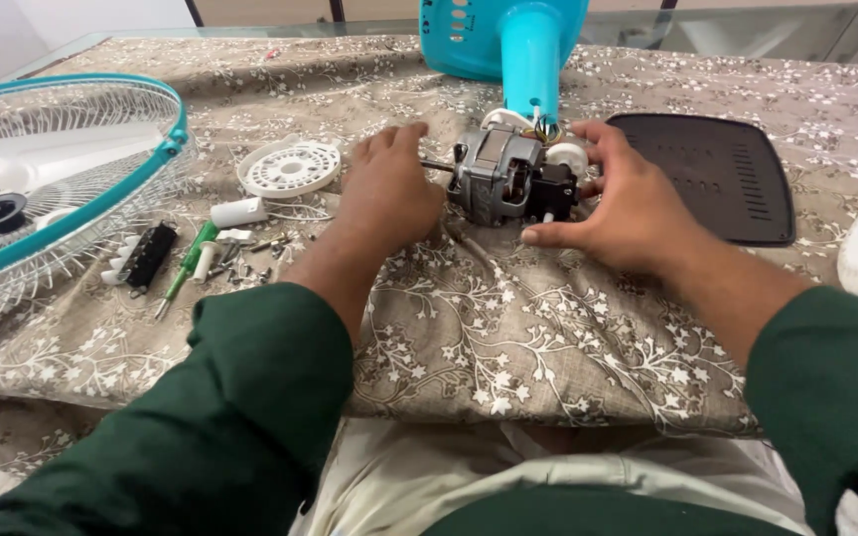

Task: The person assembles an electric fan by attaching the motor housing to the fan head, securing the rear grille, and fastening the neck to the base with a screwdriver. They handle the motor, housing, grille, and neck components and use a screwdriver to tighten screws.

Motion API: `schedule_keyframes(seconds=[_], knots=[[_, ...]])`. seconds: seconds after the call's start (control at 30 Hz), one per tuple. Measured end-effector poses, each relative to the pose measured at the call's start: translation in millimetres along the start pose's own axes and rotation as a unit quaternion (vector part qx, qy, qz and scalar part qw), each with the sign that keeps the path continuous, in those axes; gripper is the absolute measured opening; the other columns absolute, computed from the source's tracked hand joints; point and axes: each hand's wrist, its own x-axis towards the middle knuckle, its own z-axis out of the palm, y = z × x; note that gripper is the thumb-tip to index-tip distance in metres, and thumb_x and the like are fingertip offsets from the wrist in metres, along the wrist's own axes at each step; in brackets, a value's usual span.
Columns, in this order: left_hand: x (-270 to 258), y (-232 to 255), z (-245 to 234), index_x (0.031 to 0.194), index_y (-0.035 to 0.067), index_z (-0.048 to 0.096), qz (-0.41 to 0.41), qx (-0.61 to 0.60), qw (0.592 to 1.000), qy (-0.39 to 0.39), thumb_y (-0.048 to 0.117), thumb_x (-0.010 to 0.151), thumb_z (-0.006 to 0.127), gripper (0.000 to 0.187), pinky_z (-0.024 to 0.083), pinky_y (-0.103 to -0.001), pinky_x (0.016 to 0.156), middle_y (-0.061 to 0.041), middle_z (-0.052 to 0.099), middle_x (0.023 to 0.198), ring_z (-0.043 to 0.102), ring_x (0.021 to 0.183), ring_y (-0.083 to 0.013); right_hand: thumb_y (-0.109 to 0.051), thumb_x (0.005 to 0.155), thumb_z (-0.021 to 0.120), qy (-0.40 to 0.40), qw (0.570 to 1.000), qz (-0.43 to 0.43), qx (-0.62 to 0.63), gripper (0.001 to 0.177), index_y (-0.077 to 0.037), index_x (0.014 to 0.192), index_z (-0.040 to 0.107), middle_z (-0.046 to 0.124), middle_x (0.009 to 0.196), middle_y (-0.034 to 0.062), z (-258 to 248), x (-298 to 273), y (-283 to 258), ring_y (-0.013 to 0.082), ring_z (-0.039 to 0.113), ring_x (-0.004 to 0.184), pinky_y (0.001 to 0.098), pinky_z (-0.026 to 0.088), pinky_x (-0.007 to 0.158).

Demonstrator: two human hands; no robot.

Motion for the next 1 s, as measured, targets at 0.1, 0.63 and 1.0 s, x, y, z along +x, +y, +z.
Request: schedule_keyframes(seconds=[0.1,0.63,1.0], knots=[[-1,-13,17,0.148,0.017,0.047,-0.032,0.003,0.999,0.006,0.023,0.089,0.064,0.062,0.03,-0.055,0.112,-0.017,0.051,0.145,0.04,0.138,-0.0418,-0.047,0.063,0.095,0.027,0.999,-0.034,-0.004,0.108,-0.007,0.148,0.041,0.065,0.131,0.0146,8,-5,8,0.0257,0.066,0.117,0.0416,0.052,0.104],[-3,-16,14,0.108,0.015,0.071,-0.072,-0.09,0.992,0.055,0.023,0.076,0.077,0.033,0.054,-0.041,0.082,-0.003,0.075,0.084,0.073,0.085,-0.0228,-0.017,0.069,0.085,0.094,0.989,-0.069,0.09,0.089,-0.005,0.15,0.05,0.074,0.117,0.0097,14,2,30,0.016,0.074,0.102,0.0293,0.059,0.094],[-4,-11,9,0.107,0.015,0.074,-0.1,-0.076,0.992,0.007,0.026,0.081,0.076,0.028,0.056,-0.04,0.084,-0.004,0.075,0.087,0.073,0.086,-0.024,-0.014,0.069,0.082,0.079,0.989,-0.058,0.11,0.093,-0.006,0.152,0.043,0.067,0.133,0.0141,18,10,40,0.02,0.068,0.119,0.0323,0.052,0.105]])
